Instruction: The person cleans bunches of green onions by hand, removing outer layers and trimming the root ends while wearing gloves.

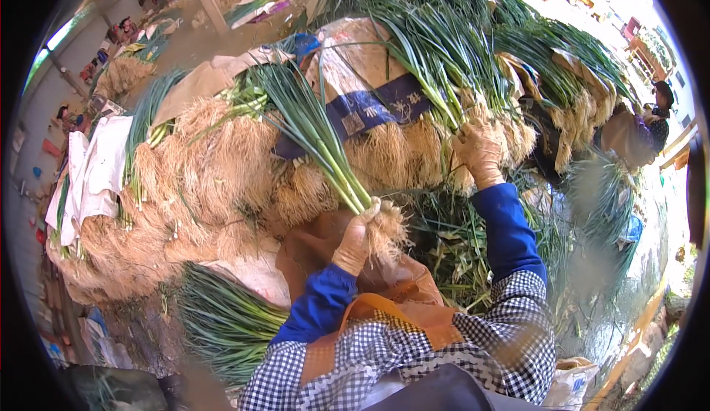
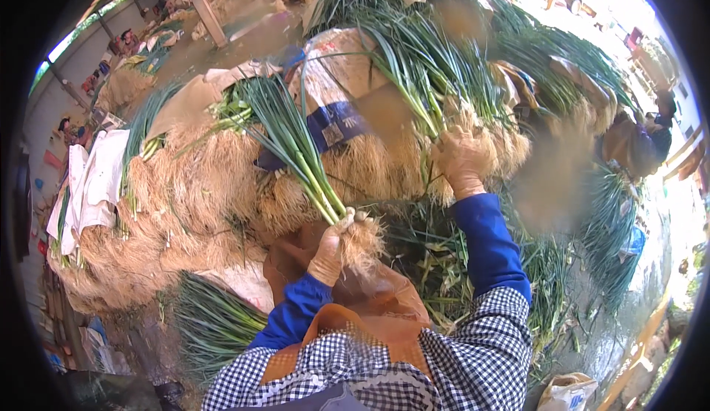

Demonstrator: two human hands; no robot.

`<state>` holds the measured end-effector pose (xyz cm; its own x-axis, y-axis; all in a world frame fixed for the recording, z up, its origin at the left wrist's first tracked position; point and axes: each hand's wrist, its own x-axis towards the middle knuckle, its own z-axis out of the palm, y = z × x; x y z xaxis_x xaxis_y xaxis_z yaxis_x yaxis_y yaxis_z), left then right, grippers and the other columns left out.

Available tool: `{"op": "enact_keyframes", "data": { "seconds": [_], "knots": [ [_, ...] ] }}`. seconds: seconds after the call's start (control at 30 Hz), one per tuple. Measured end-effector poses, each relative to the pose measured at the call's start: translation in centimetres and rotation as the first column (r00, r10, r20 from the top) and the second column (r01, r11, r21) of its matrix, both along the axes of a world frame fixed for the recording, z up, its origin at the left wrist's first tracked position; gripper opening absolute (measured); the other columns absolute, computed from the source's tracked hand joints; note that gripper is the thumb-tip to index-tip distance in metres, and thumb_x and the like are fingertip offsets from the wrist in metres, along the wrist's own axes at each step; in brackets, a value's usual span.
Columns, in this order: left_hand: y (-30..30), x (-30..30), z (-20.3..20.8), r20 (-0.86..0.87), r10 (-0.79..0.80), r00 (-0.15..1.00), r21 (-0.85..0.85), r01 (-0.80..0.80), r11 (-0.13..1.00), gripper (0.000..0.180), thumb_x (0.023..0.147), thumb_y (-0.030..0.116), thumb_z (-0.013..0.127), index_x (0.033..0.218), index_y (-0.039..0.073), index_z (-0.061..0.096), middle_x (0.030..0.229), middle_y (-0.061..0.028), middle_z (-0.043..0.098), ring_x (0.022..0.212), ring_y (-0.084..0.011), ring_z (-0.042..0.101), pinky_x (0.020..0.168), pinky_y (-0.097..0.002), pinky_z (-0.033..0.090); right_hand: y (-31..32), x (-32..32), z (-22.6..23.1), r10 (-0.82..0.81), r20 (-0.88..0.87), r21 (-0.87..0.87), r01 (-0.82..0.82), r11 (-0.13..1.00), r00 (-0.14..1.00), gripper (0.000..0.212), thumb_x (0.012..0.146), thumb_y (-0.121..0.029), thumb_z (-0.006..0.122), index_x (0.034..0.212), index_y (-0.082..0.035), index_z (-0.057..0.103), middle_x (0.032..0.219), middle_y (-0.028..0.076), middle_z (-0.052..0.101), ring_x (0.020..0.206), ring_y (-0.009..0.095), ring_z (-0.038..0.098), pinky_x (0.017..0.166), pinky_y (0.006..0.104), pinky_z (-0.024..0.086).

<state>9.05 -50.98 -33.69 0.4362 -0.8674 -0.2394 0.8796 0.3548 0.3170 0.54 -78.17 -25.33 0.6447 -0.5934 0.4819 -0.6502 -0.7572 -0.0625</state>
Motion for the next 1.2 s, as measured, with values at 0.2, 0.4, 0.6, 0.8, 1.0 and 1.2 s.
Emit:
{"op": "enact_keyframes", "data": {
  "seconds": [0.2,0.4,0.6,0.8,1.0,1.2],
  "knots": [
    [-0.9,-2.0,-1.4,-0.110,-0.037,0.993,0.011,0.038,0.999,0.019,0.083,0.008,0.061,0.100,0.008,0.054,0.095,-0.0119,0.063,0.089,-0.0260,0.061,0.078,-0.0420,0.053,1.0,-1.5,-2.9,0.083,0.235,0.142,-0.119,0.983,0.969,0.015,0.074,-0.023,0.063,0.079,-0.009,0.061,0.095,0.006,0.057,0.088,0.027,0.056,0.076,0.0417,0.044],
    [-0.9,-2.8,-1.8,-0.125,-0.039,0.991,-0.029,0.036,0.999,0.015,0.083,0.008,0.060,0.097,0.010,0.054,0.081,-0.0082,0.060,0.074,-0.0243,0.061,0.066,-0.0400,0.053,-0.4,3.2,-0.9,-0.042,-0.372,0.113,0.090,0.989,0.927,0.043,0.080,-0.041,0.061,0.104,-0.006,0.057,0.095,0.013,0.062,0.084,0.026,0.062,0.070,0.0378,0.051],
    [-1.1,-4.4,0.8,0.057,-0.081,0.995,0.157,0.071,0.985,0.011,0.083,0.006,0.062,0.093,0.005,0.058,0.084,-0.0077,0.063,0.075,-0.0195,0.062,0.063,-0.0297,0.054,2.2,2.1,2.5,0.161,0.048,0.352,-0.168,0.921,0.986,0.043,0.084,-0.049,0.053,0.085,-0.007,0.062,0.077,0.015,0.065,0.065,0.028,0.063,0.062,0.0415,0.051],
    [-4.6,-5.6,-1.2,0.268,0.063,0.961,0.191,-0.117,0.975,0.014,0.080,0.004,0.065,0.093,0.000,0.063,0.085,-0.0053,0.063,0.076,-0.0167,0.060,0.070,-0.0251,0.050,10.1,1.5,-5.0,0.297,0.135,0.362,-0.327,0.873,0.945,0.038,0.082,-0.047,0.058,0.074,-0.010,0.060,0.067,0.013,0.061,0.060,0.030,0.061,0.056,0.0415,0.048],
    [-6.1,-7.1,-4.1,0.366,0.157,0.917,0.280,-0.270,0.921,0.016,0.080,0.007,0.063,0.095,0.000,0.064,0.090,-0.0050,0.064,0.079,-0.0164,0.059,0.073,-0.0280,0.048,10.0,0.8,-9.4,-0.124,0.621,0.762,-0.559,0.326,0.774,0.033,0.087,-0.034,0.058,0.073,-0.004,0.059,0.062,0.006,0.059,0.058,0.017,0.058,0.055,0.0319,0.045],
    [-4.0,-3.1,-4.2,0.427,0.261,0.866,0.264,-0.396,0.880,0.015,0.080,0.003,0.060,0.093,-0.004,0.063,0.086,-0.0090,0.065,0.076,-0.0176,0.062,0.072,-0.0277,0.050,14.9,-11.2,-4.6,-0.198,0.620,0.781,-0.571,0.253,0.759,0.029,0.091,-0.032,0.053,0.084,-0.004,0.060,0.063,0.000,0.056,0.054,0.009,0.054,0.050,0.0222,0.043]
  ]
}}
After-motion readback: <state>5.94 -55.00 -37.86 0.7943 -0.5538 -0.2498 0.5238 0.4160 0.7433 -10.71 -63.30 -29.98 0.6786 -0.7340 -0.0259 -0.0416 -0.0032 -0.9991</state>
